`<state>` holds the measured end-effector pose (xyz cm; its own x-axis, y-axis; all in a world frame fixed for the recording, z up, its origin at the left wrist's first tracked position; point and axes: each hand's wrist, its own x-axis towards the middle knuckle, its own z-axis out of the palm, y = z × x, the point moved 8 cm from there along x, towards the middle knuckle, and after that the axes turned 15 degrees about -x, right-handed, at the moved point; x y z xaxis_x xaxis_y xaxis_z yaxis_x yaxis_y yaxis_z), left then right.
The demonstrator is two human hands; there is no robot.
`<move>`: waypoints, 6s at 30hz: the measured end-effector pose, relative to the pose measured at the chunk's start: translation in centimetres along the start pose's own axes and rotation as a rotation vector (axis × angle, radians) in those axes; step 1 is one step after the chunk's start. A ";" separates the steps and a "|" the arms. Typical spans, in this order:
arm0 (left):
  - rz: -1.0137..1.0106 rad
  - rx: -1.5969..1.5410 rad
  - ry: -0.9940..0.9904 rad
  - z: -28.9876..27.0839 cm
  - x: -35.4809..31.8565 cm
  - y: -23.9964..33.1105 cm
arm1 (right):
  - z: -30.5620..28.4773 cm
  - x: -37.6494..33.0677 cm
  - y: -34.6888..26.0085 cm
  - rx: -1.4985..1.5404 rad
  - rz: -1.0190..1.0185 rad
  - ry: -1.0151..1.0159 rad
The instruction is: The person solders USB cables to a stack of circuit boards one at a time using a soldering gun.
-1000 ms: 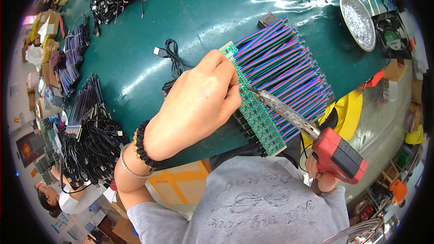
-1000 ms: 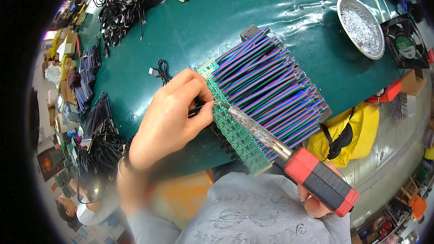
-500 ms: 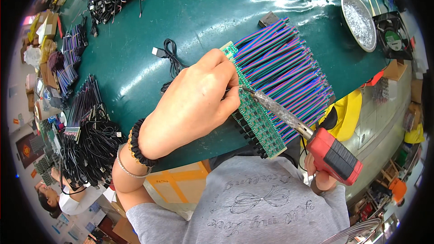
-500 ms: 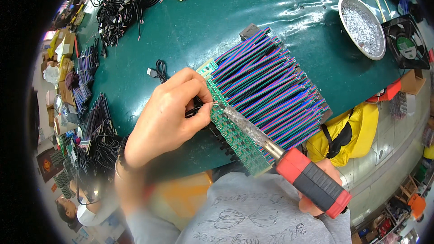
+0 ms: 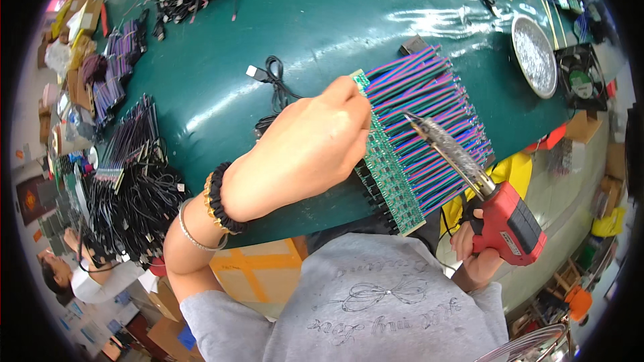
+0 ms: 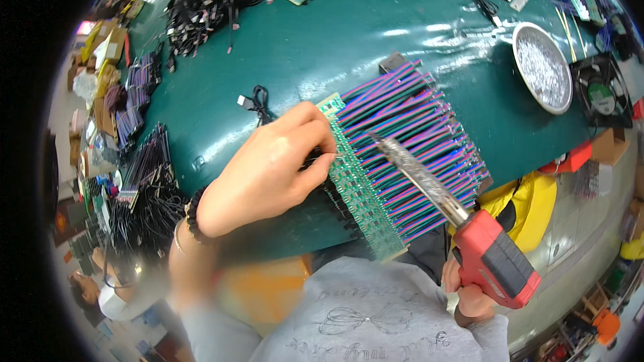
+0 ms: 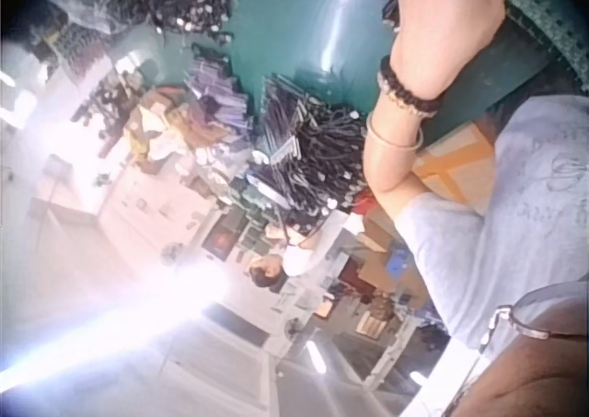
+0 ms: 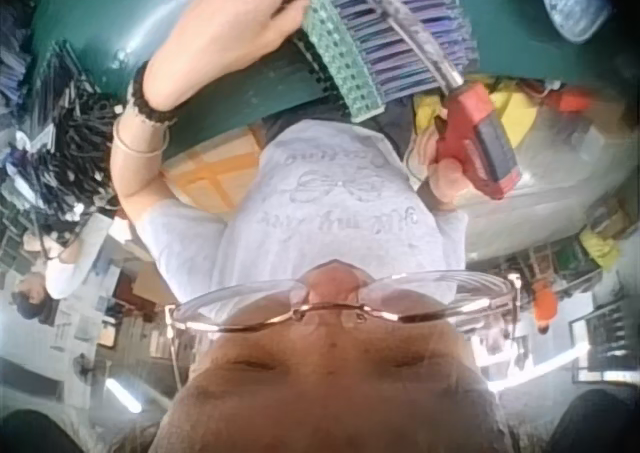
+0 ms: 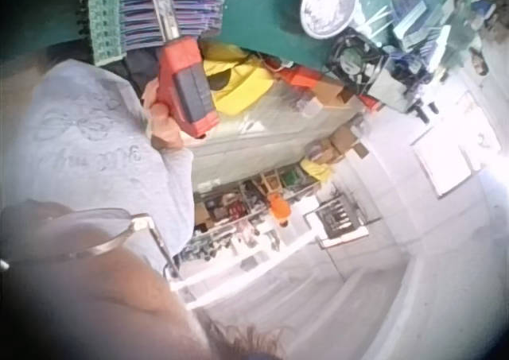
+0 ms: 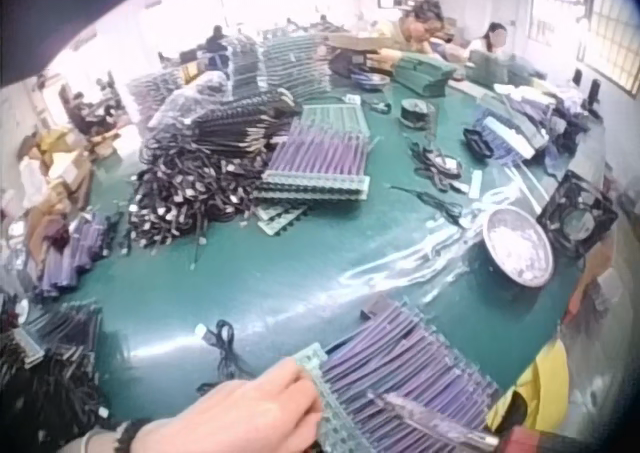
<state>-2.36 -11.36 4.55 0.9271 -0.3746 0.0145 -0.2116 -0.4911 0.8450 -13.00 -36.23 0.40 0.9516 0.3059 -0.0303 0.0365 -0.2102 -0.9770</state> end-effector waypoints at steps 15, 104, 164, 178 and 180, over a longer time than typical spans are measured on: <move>0.219 0.369 -0.387 2.1 1.7 2.7 | -1.7 -1.8 1.2 0.155 0.069 0.176; 0.025 0.043 0.231 0.6 -3.6 1.6 | -0.9 -1.2 0.7 0.092 0.134 0.053; 0.278 0.481 0.966 -15.8 1.9 -2.4 | -4.3 1.3 0.9 0.331 -0.116 0.329; 0.551 -0.102 1.107 -17.8 -0.5 4.4 | -2.9 0.3 0.6 0.279 -0.105 0.345; 0.393 -0.273 0.832 -15.0 0.2 3.8 | -2.5 0.6 0.4 0.291 -0.112 0.308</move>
<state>1.64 -1.47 15.80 0.7498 0.2564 0.6099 -0.5726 -0.2103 0.7924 -11.67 -38.44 0.53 0.9949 0.0113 0.1005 0.0991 0.0920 -0.9908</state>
